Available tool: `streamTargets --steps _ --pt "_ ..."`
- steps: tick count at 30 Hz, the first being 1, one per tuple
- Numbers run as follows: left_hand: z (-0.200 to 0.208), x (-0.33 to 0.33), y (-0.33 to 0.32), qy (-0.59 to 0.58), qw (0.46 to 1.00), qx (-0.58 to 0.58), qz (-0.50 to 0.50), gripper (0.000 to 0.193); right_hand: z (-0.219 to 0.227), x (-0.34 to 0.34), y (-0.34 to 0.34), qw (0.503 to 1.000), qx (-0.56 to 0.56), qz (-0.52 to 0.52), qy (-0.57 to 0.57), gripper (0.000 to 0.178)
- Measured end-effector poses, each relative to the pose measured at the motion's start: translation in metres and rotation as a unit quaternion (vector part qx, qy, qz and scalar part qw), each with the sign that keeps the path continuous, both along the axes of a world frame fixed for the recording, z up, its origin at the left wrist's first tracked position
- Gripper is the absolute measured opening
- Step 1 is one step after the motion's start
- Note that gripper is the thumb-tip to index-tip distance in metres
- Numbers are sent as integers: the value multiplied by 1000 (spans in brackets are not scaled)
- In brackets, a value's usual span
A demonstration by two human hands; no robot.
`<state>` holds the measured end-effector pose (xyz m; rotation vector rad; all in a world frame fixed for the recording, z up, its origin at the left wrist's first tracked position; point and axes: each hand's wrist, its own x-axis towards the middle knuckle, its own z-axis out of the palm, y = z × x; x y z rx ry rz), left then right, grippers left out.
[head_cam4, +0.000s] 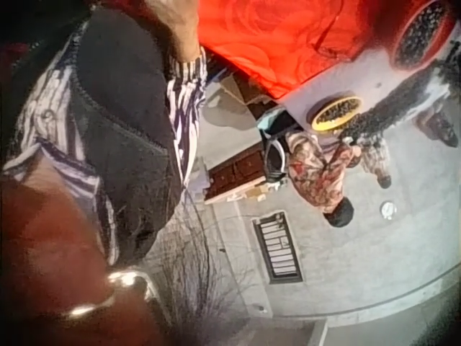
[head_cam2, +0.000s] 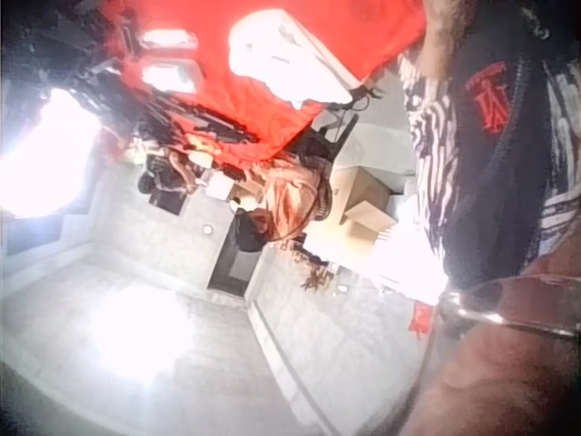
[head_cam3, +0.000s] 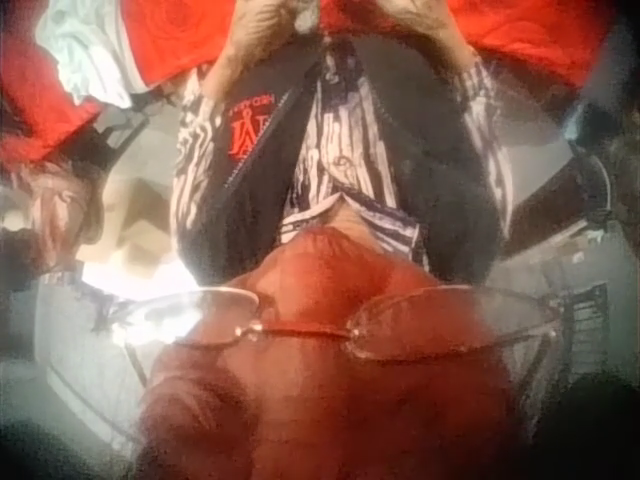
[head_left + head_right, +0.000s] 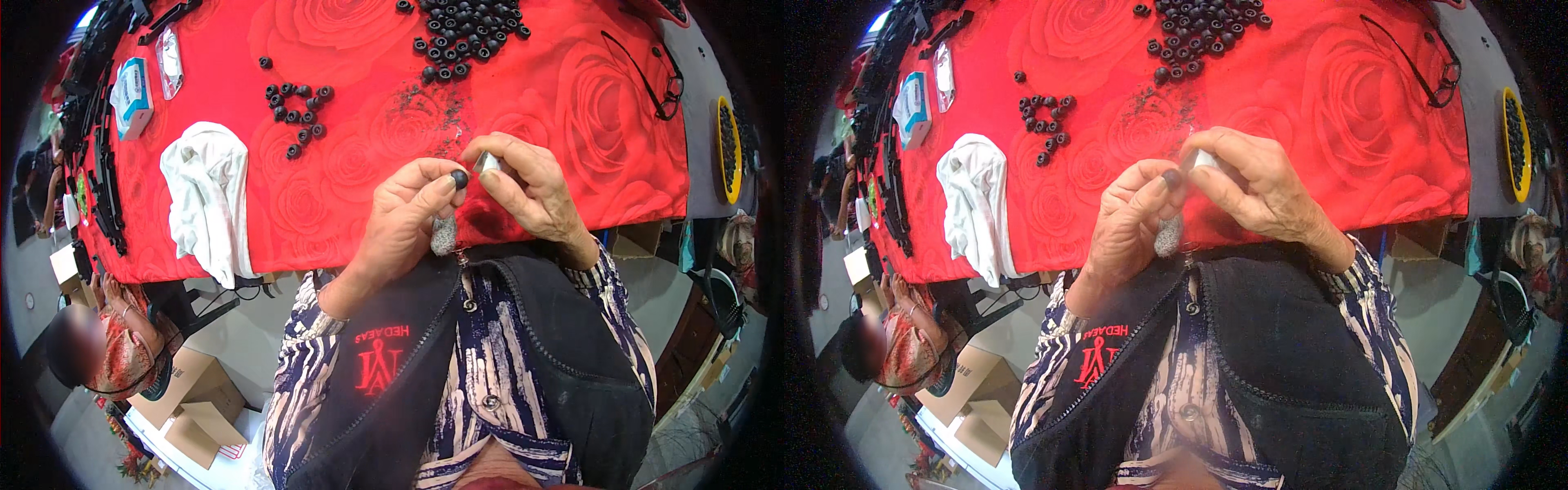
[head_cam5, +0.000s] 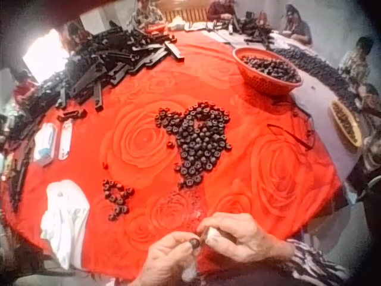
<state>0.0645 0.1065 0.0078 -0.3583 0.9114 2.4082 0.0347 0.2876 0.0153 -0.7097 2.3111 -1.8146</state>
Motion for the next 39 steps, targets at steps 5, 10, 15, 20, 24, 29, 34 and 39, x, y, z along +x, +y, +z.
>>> streamTargets --steps 5,10,15,20,24,29,34,39 --pt "3 0 3 -5 1000 -22 10 18 7 0 -6 997 1 -5 77 29" --pt "-3 3 0 -6 1000 -2 -2 18 -6 2 -11 971 48 -33 232 32" --pt "2 4 3 -40 999 -19 23 17 -12 7 -13 959 70 -36 273 36" --pt "0 -1 1 -44 999 2 29 17 -8 11 -7 951 100 -18 290 40" --pt "1 0 -3 1 999 -18 43 17 9 7 -10 971 76 -6 227 37" --pt "10 -1 -16 90 980 -163 67 15 9 3 -1 991 73 -36 103 34" --pt "15 -19 -64 176 882 -407 161 14 3 -3 2 980 136 -93 114 33" --pt "-17 -59 -102 260 742 -592 178 17 -7 -8 5 983 133 -94 89 29"
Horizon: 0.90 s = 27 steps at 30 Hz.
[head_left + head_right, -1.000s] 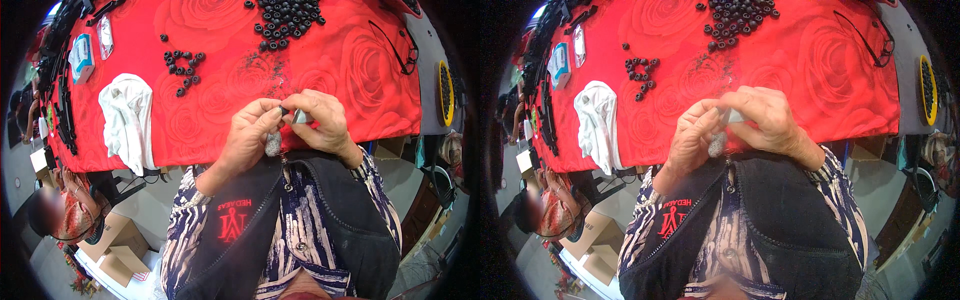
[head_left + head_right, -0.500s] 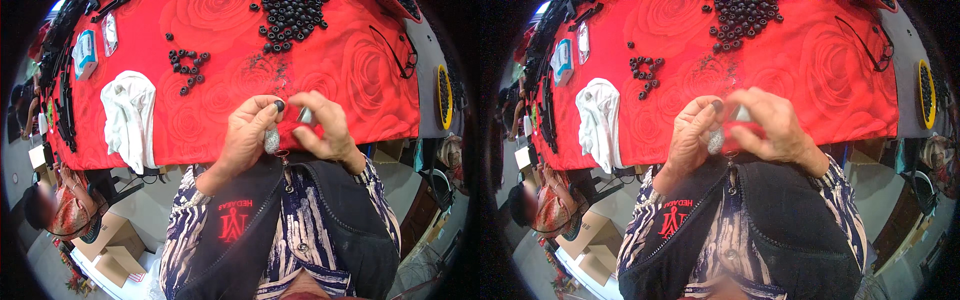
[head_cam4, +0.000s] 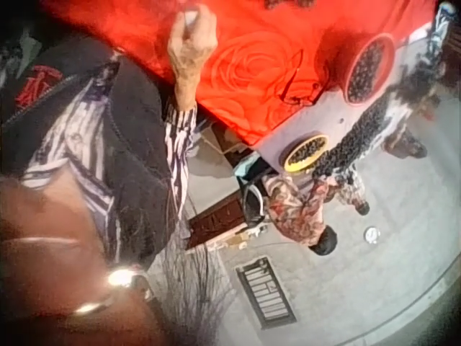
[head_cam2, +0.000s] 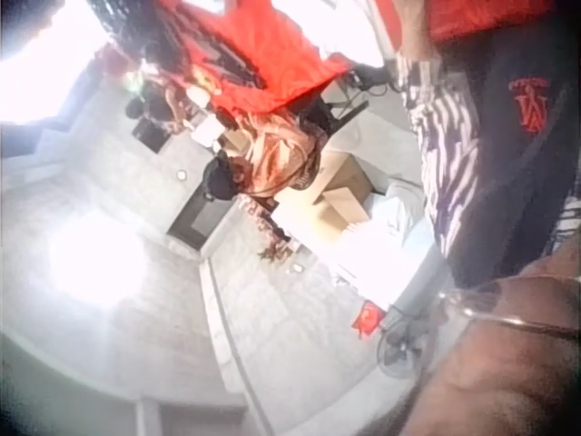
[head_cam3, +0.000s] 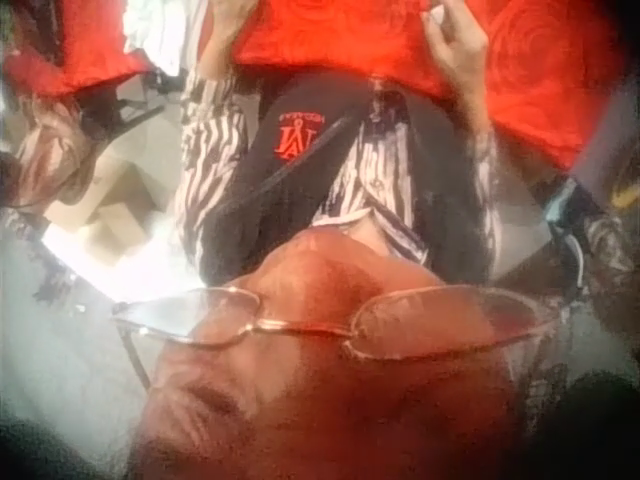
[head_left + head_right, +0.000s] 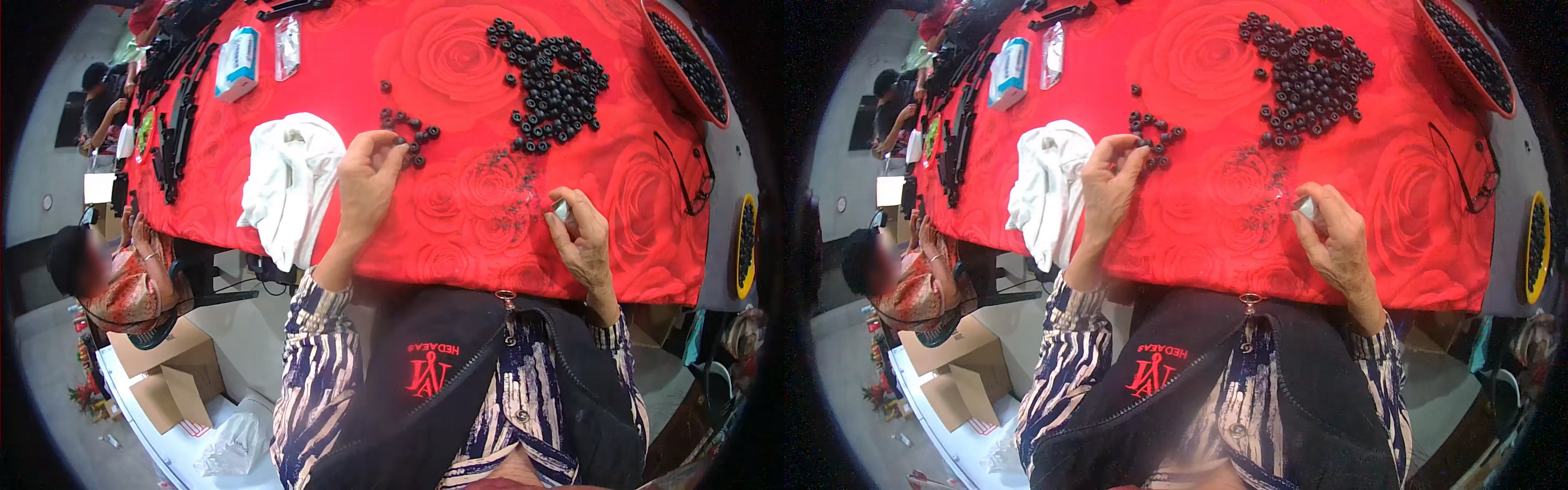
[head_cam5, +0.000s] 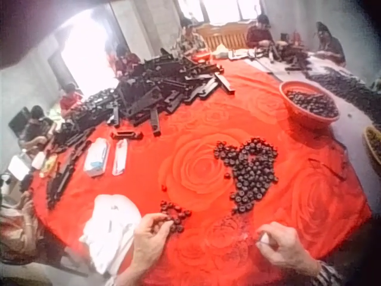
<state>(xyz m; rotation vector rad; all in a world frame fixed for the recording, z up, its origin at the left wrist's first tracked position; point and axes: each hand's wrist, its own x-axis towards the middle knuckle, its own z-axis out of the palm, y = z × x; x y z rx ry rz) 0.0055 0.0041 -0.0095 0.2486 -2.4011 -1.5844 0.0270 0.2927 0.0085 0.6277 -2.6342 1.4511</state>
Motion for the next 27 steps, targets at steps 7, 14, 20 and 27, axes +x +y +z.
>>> streamTargets --steps 7,14,20,27 --pt "1 -31 -23 50 991 -125 11 26 2 1 0 1000 11 6 -13 26" --pt "-20 -86 -32 126 947 -296 -16 25 0 2 -1 1000 7 -2 -13 24" --pt "-19 -77 -15 125 955 -243 -115 25 -3 0 -3 1000 17 -5 4 24" --pt "-22 -46 1 152 936 -269 -168 49 -6 0 -6 998 38 -9 39 23"
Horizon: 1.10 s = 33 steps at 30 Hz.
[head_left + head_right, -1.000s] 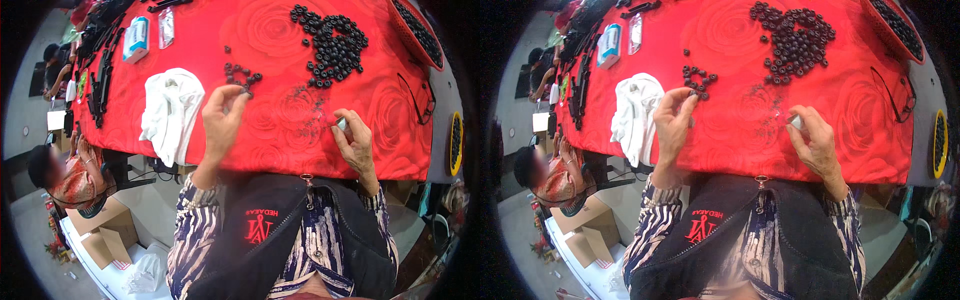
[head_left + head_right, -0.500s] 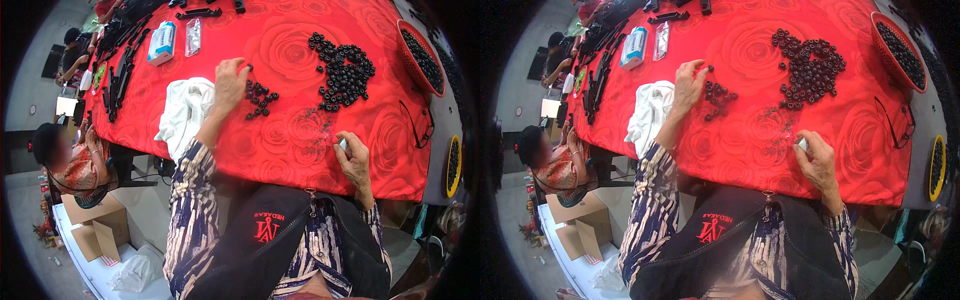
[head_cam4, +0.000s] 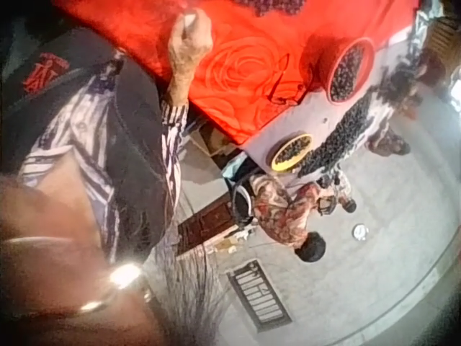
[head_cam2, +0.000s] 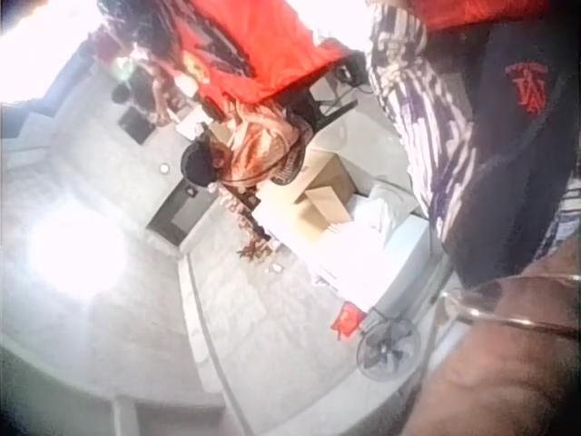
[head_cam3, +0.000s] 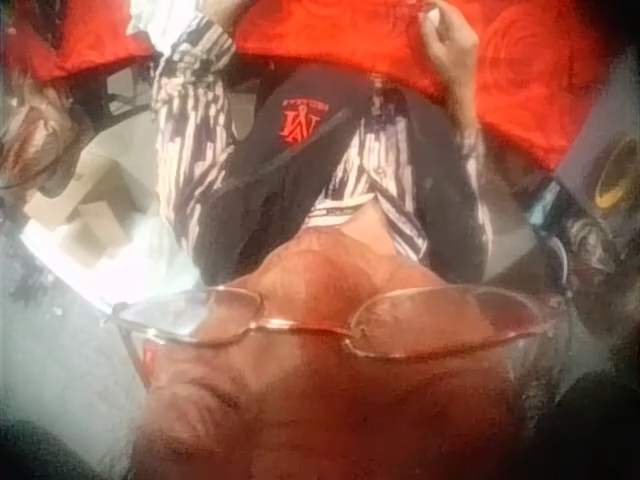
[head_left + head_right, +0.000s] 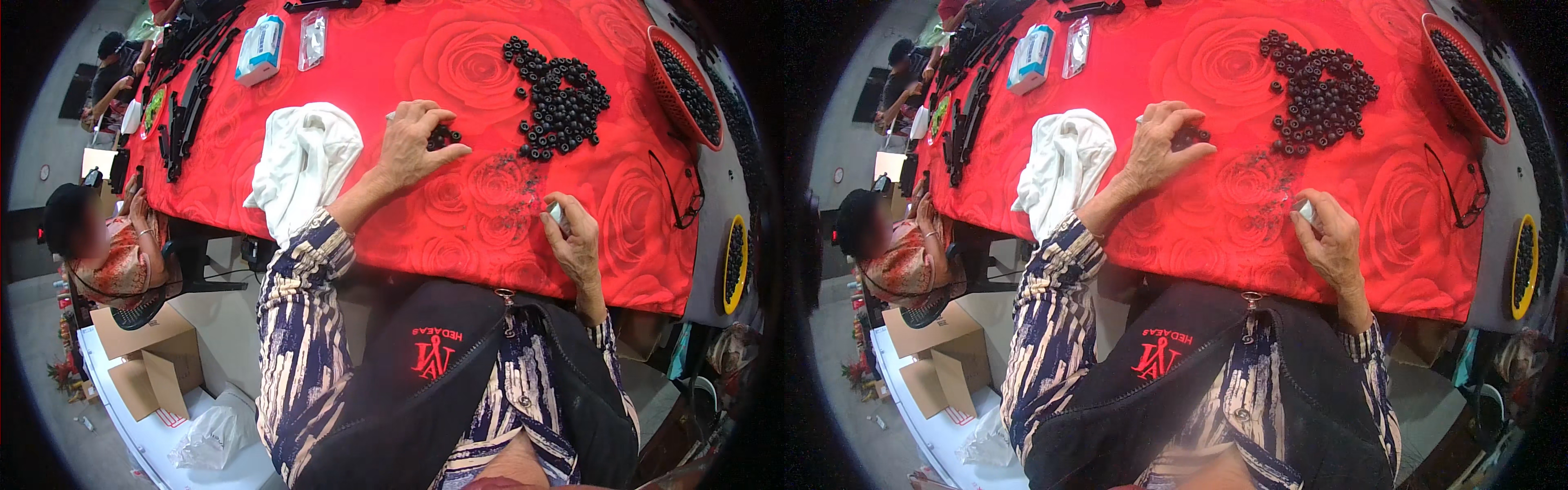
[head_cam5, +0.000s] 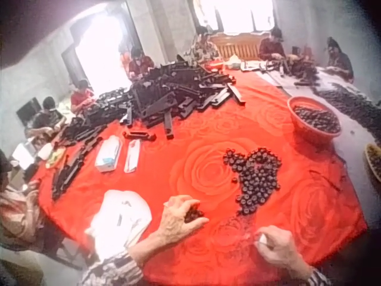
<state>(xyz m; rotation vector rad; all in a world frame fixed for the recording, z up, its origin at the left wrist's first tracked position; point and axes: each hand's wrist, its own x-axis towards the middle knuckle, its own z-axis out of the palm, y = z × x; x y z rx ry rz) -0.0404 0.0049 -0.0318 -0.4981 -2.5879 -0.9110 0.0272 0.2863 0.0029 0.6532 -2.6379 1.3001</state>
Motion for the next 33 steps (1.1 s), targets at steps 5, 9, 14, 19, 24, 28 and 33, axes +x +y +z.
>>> streamTargets --steps 5,9,14,19,24,28,33 --pt "1 6 10 35 999 -35 -20 47 -6 2 -2 1000 14 -3 17 23" --pt "-2 5 8 18 998 -45 -46 29 -9 4 -3 999 37 -4 39 24" --pt "0 11 7 24 999 -18 -44 19 -10 5 -4 996 59 -4 64 23" --pt "1 24 -7 47 998 -12 -43 15 -12 6 -5 995 66 -2 74 23" --pt "1 29 -16 84 996 -5 -39 14 -12 5 -6 993 66 17 97 26" --pt "4 28 -15 116 993 -11 16 16 -14 4 -5 989 99 7 108 27" --pt "-3 30 -18 30 999 33 -9 17 -16 6 -5 990 90 14 109 27"
